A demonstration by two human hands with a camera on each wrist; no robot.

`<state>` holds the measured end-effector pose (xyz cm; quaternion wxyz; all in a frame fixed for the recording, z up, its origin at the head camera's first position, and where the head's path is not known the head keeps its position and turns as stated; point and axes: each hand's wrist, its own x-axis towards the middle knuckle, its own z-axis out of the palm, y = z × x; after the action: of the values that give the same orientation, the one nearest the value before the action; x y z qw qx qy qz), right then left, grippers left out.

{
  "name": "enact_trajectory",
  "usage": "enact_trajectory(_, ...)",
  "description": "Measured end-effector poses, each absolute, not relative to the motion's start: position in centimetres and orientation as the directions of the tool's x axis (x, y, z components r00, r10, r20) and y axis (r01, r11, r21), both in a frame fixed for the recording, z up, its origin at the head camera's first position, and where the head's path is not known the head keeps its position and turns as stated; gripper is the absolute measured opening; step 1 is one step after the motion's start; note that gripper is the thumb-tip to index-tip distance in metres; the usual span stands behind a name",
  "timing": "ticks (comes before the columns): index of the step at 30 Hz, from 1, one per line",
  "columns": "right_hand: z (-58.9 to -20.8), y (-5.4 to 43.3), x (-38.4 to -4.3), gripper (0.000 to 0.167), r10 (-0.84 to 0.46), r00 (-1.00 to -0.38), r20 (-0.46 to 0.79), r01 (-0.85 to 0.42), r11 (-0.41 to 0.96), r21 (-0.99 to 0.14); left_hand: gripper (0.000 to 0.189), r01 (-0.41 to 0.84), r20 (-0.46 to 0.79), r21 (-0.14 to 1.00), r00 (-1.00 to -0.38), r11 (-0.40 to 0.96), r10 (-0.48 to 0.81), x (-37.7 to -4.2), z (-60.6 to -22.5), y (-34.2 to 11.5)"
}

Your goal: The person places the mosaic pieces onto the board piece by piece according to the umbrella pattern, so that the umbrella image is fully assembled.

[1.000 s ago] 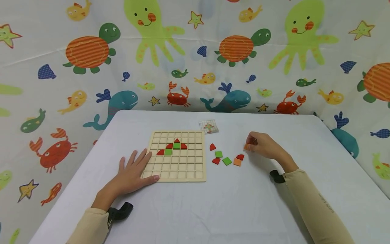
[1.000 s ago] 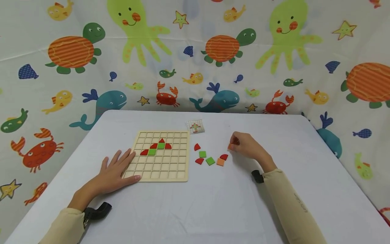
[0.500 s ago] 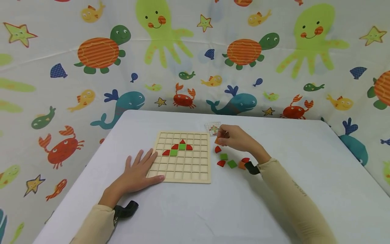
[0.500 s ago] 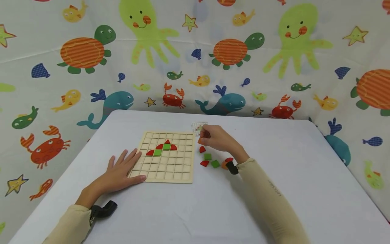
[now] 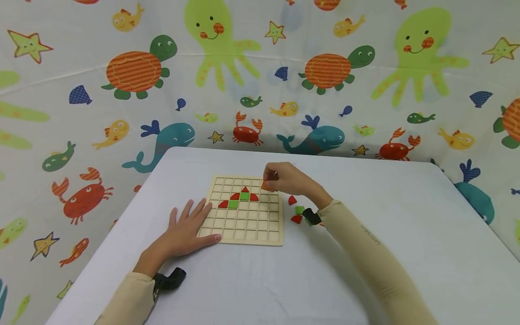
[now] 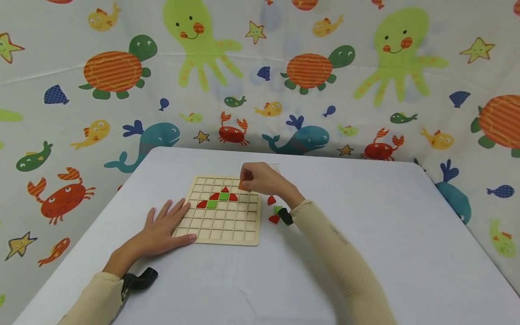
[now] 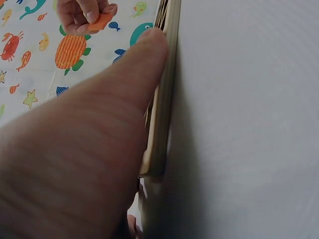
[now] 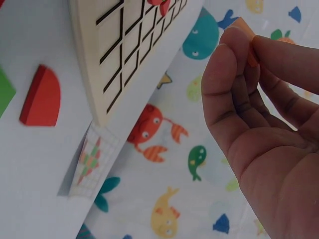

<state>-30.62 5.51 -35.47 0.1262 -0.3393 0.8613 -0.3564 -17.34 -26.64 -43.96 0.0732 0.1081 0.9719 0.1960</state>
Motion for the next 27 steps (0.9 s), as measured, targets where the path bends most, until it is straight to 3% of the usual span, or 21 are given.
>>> enact_trajectory(11,-36.6,2.3,-31.1,0.003,-0.743,-0.669,0.007,-0.526,0.467,-0.711,0.109,0.192,-0.091,0.406,-0.964,0.894,0.248,-17.0,-43.9,-26.6)
enact_trajectory(19,-37.7,-0.1,-30.8,0.007,-0.786,-0.616,-0.053,-0.569,0.490,-0.660,0.109,0.189,-0.097,0.409,-0.964,0.893,0.248,-16.8,-43.9,-26.4)
enact_trajectory(27,-38.2,-1.4,-30.0,0.009,-0.795,-0.602,-0.080,-0.632,0.535,-0.561,0.109,0.190,-0.095,0.405,-0.964,0.894,0.248,-16.6,-43.4,-26.3)
